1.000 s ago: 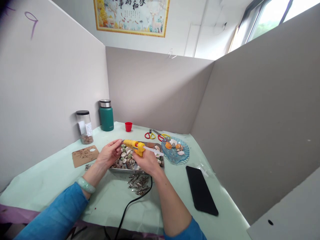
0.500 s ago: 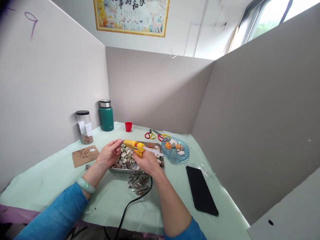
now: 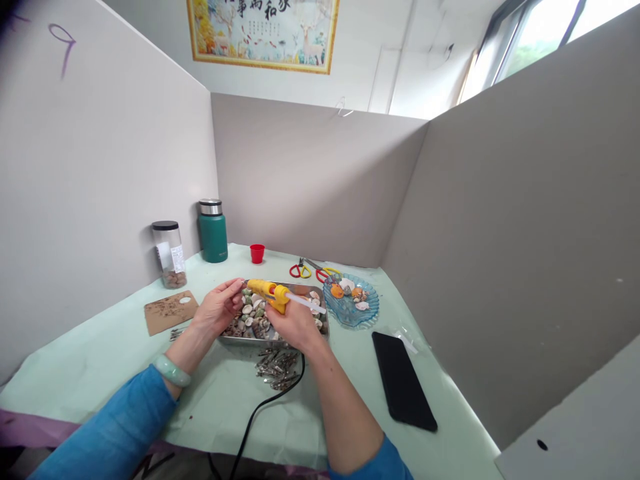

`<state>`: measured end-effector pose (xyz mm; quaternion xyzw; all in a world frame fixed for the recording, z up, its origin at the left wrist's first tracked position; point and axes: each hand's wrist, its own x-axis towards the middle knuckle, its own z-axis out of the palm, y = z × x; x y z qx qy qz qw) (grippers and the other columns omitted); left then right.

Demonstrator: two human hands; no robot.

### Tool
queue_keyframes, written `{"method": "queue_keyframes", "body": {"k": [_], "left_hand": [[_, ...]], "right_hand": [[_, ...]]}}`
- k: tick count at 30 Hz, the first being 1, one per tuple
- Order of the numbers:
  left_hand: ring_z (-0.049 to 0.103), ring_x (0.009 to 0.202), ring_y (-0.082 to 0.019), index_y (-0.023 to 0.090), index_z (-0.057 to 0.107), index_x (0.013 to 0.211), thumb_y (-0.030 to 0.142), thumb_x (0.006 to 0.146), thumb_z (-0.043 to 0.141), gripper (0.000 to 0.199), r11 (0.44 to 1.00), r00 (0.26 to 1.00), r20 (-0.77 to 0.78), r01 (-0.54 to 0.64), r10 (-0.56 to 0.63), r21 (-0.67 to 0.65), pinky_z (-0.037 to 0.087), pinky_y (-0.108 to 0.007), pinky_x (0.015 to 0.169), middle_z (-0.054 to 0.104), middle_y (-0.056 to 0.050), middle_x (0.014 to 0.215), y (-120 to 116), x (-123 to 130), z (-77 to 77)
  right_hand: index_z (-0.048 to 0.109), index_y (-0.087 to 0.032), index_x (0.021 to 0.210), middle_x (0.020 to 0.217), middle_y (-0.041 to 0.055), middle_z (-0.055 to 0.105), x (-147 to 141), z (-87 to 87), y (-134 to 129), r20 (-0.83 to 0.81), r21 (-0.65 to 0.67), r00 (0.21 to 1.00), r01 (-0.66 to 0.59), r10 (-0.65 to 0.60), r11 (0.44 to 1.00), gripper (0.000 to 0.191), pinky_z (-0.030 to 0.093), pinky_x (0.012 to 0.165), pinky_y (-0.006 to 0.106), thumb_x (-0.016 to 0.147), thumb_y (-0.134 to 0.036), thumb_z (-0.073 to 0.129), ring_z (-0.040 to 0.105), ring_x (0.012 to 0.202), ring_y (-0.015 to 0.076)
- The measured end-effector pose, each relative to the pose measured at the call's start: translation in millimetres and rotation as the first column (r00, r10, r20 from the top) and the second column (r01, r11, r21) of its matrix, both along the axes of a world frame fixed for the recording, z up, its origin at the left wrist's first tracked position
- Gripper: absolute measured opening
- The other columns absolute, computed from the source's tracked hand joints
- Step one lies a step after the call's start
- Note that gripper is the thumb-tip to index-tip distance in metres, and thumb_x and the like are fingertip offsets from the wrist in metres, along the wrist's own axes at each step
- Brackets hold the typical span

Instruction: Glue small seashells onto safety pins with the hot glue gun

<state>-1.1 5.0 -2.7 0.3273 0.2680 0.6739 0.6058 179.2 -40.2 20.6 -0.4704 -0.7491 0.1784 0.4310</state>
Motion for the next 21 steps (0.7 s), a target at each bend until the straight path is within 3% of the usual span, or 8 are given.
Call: {"method": "queue_keyframes", "body": {"k": [21], "left_hand": [[0.042,0.042,-0.002,0.009,0.067,0.079,0.018,0.056,0.081,0.029,1.000,1.000,-0.009,0.008,-0.008,0.014,0.032,-0.014,0.036,0.063,0.000,0.065,0.1,-0.5,-0.3]], "right_hand": [[0.064,-0.016,0.088,0.079,0.0042,0.066,-1.2,-0.5,-0.6,-0.004,-0.015,1.000,-0.003,0.003,1.000,0.021,0.046,0.063,0.026,0.077,-0.029,0.054,0.059,0.069,0.0185]]}}
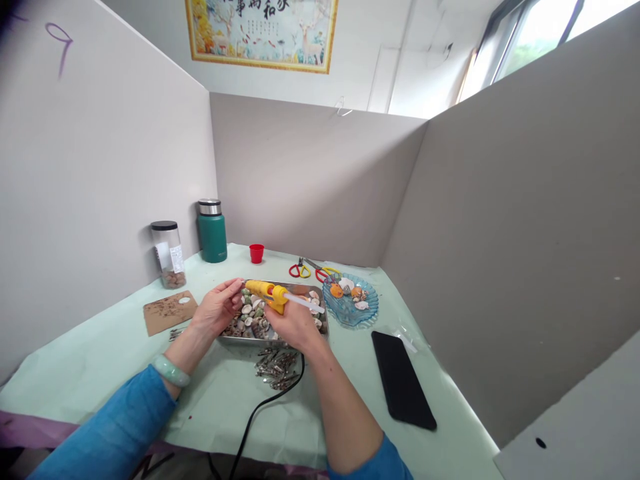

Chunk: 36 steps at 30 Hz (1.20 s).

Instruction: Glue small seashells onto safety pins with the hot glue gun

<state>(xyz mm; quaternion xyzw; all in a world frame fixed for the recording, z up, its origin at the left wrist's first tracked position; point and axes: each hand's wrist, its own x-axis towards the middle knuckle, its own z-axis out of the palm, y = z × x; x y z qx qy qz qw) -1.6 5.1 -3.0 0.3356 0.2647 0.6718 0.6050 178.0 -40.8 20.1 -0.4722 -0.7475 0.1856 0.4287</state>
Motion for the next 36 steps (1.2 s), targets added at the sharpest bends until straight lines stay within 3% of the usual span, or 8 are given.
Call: {"method": "queue_keyframes", "body": {"k": [36], "left_hand": [[0.042,0.041,-0.002,0.009,0.067,0.078,0.019,0.055,0.081,0.029,1.000,1.000,-0.001,-0.022,0.021,-0.016,0.031,-0.014,0.036,0.062,0.000,0.063,-1.5,1.2,2.0]], "right_hand": [[0.065,-0.016,0.090,0.080,0.0041,0.066,1.8,-4.7,3.5,0.023,0.048,0.999,0.027,-0.028,0.998,0.022,0.045,0.064,0.024,0.078,-0.030,0.054,0.060,0.071,0.0180]]}}
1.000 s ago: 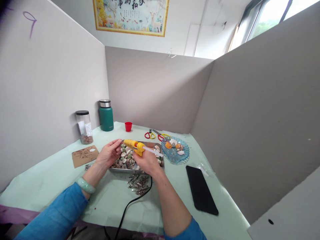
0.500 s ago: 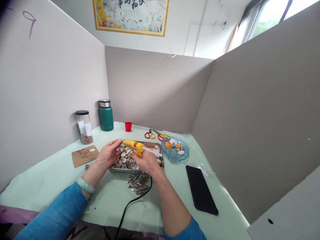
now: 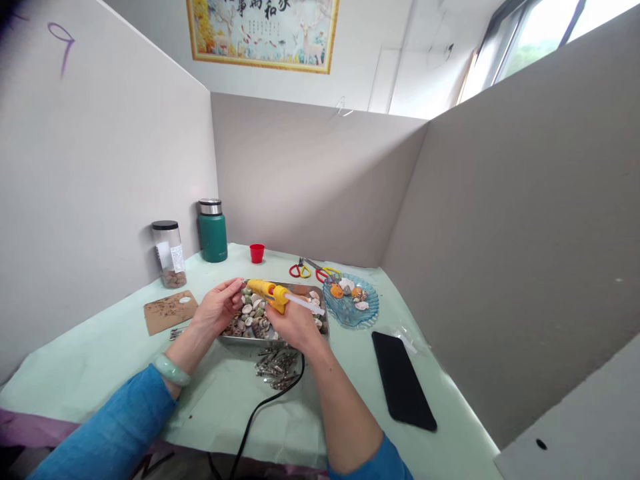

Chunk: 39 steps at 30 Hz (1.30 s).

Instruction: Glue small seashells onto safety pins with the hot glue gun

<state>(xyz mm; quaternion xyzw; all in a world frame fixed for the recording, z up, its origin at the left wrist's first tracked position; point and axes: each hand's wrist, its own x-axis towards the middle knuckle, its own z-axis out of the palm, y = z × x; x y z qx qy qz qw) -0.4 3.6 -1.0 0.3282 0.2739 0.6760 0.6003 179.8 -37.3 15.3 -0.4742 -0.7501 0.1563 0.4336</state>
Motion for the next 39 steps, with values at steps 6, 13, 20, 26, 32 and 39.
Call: {"method": "queue_keyframes", "body": {"k": [6,13,20,26,32,39], "left_hand": [[0.042,0.041,-0.002,0.009,0.067,0.077,0.019,0.055,0.081,0.029,1.000,1.000,-0.001,0.001,-0.001,0.000,0.031,-0.014,0.036,0.063,0.000,0.065,0.0,0.0,0.5],[0.042,0.041,-0.002,0.009,0.067,0.078,0.019,0.054,0.082,0.030,1.000,1.000,-0.002,0.005,-0.005,0.005,0.030,-0.013,0.036,0.061,0.001,0.062,0.5,-0.5,0.5],[0.042,0.041,-0.001,0.009,0.067,0.078,0.019,0.055,0.082,0.029,1.000,1.000,-0.001,0.009,-0.009,0.006,0.031,-0.013,0.036,0.062,0.001,0.063,0.7,-0.6,0.3],[0.042,0.042,-0.001,0.009,0.067,0.078,0.018,0.055,0.081,0.028,1.000,1.000,0.012,0.005,-0.005,-0.002,0.031,-0.013,0.035,0.063,0.000,0.066,2.2,-1.1,-2.4],[0.040,0.041,0.000,0.009,0.067,0.078,0.020,0.058,0.080,0.026,1.000,1.000,0.014,0.025,-0.025,0.016,0.029,-0.012,0.034,0.061,0.000,0.067,3.8,-2.1,-3.9],[0.041,0.042,0.000,0.009,0.067,0.078,0.020,0.059,0.079,0.026,0.999,1.000,0.003,0.029,-0.029,0.026,0.030,-0.012,0.034,0.063,-0.001,0.071,3.1,-2.5,-4.2]], "right_hand": [[0.065,-0.017,0.088,0.081,0.0042,0.067,0.5,-2.1,1.7,-0.015,0.013,1.000,-0.016,0.016,1.000,0.021,0.046,0.065,0.025,0.079,-0.031,0.054,0.060,0.071,0.0183],[0.066,-0.018,0.087,0.079,0.0040,0.067,0.3,1.2,-1.2,-0.003,-0.006,1.000,-0.004,0.004,1.000,0.019,0.046,0.066,0.026,0.077,-0.030,0.056,0.060,0.071,0.0193],[0.066,-0.017,0.086,0.078,0.0044,0.067,-0.3,2.8,-1.8,0.006,0.028,1.000,-0.005,0.005,1.000,0.020,0.046,0.063,0.026,0.078,-0.030,0.054,0.060,0.069,0.0183],[0.065,-0.016,0.088,0.078,0.0048,0.066,1.9,1.1,-0.9,-0.002,0.024,1.000,0.016,-0.016,1.000,0.022,0.045,0.061,0.026,0.079,-0.032,0.053,0.060,0.068,0.0185],[0.065,-0.016,0.087,0.076,0.0035,0.066,0.7,2.1,-2.2,0.005,0.030,1.000,-0.009,0.009,1.000,0.021,0.045,0.060,0.025,0.079,-0.032,0.054,0.058,0.064,0.0165],[0.060,-0.018,0.095,0.088,0.0051,0.065,8.0,1.1,4.8,0.114,0.089,0.977,0.171,-0.180,0.981,0.023,0.044,0.072,0.028,0.084,-0.035,0.049,0.059,0.079,0.0192]]}}
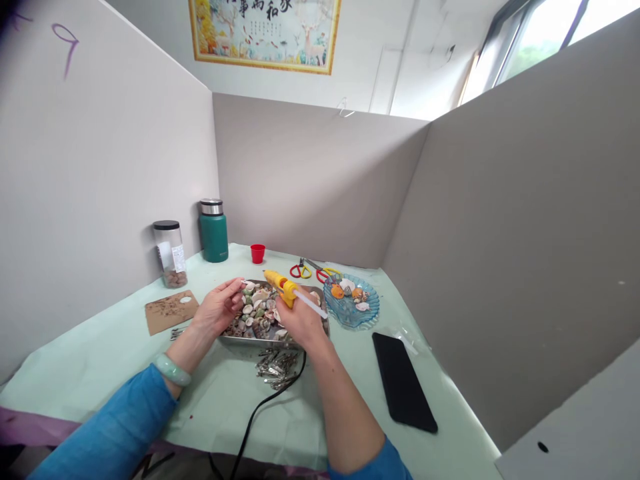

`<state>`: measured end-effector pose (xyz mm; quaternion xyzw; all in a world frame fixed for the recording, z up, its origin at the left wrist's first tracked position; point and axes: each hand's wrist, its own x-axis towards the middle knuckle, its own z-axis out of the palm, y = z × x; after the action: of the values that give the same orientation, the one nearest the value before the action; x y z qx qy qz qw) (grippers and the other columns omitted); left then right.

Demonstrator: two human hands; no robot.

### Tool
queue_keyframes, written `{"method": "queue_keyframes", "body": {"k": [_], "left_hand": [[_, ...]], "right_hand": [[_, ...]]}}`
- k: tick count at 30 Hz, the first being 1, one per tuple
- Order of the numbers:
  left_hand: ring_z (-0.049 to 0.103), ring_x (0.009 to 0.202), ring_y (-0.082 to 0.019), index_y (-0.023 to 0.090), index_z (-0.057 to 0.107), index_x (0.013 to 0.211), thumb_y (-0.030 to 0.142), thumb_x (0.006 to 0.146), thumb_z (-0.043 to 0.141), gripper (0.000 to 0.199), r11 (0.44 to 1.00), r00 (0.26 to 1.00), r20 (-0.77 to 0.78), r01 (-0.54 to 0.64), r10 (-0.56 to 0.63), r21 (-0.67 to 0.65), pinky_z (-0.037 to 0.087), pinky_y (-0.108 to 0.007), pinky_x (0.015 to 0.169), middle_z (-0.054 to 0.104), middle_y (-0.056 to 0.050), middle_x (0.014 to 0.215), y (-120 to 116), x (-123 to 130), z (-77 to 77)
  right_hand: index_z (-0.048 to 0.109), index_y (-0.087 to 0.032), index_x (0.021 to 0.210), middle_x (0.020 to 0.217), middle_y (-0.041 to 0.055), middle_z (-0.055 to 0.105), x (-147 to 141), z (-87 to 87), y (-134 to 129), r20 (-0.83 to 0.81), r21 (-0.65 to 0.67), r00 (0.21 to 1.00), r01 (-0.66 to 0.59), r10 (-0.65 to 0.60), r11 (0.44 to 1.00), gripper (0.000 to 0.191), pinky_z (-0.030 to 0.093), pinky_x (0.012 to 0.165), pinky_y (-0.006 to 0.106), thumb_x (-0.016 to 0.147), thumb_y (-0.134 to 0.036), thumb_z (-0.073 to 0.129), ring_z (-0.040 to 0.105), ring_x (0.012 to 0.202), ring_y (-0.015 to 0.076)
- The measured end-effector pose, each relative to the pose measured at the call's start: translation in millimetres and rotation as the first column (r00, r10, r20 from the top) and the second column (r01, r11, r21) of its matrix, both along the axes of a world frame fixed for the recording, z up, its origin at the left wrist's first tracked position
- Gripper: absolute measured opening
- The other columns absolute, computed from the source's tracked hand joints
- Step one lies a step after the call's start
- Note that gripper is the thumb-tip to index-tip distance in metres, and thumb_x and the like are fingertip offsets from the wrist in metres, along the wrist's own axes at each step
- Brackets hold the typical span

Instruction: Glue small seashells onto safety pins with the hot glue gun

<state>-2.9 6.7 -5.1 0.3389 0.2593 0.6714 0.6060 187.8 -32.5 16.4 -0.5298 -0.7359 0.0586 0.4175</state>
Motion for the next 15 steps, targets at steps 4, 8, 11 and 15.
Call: {"method": "queue_keyframes", "body": {"k": [4,8,11,15], "left_hand": [[0.041,0.041,0.000,0.009,0.066,0.078,0.020,0.058,0.080,0.027,1.000,1.000,-0.001,0.002,-0.002,-0.002,0.030,-0.012,0.034,0.064,-0.002,0.070,-2,1,1.7],[0.041,0.041,-0.001,0.009,0.066,0.077,0.020,0.057,0.081,0.027,1.000,1.000,-0.001,0.012,-0.012,-0.013,0.030,-0.013,0.034,0.063,-0.001,0.068,-4,2,4.7],[0.042,0.042,-0.001,0.009,0.066,0.076,0.020,0.057,0.080,0.026,0.999,0.999,-0.018,0.044,-0.044,-0.021,0.030,-0.013,0.035,0.063,-0.001,0.067,-6,2,5.7],[0.042,0.042,-0.001,0.008,0.067,0.077,0.021,0.058,0.080,0.026,0.996,0.993,-0.073,0.093,-0.094,-0.012,0.030,-0.013,0.036,0.062,-0.001,0.066,-7,3,4.8]], "right_hand": [[0.057,-0.018,0.097,0.093,0.0078,0.063,5,-5.2,4,0.289,-0.030,0.950,0.130,-0.116,0.991,0.025,0.041,0.072,0.030,0.085,-0.038,0.047,0.058,0.085,0.0218],[0.056,-0.017,0.103,0.102,0.0118,0.059,5,-13.0,6,0.475,-0.131,0.872,0.197,-0.113,0.972,0.032,0.040,0.072,0.032,0.080,-0.039,0.056,0.058,0.090,0.0243],[0.057,-0.016,0.106,0.106,0.0136,0.057,6,-15.9,7,0.501,-0.209,0.863,0.203,-0.074,0.957,0.043,0.040,0.073,0.033,0.075,-0.045,0.062,0.058,0.091,0.0258],[0.060,-0.018,0.102,0.106,0.0107,0.056,10,-14.6,8,0.469,-0.232,0.883,0.088,0.032,0.969,0.048,0.040,0.075,0.033,0.068,-0.051,0.067,0.056,0.093,0.0247]]}}
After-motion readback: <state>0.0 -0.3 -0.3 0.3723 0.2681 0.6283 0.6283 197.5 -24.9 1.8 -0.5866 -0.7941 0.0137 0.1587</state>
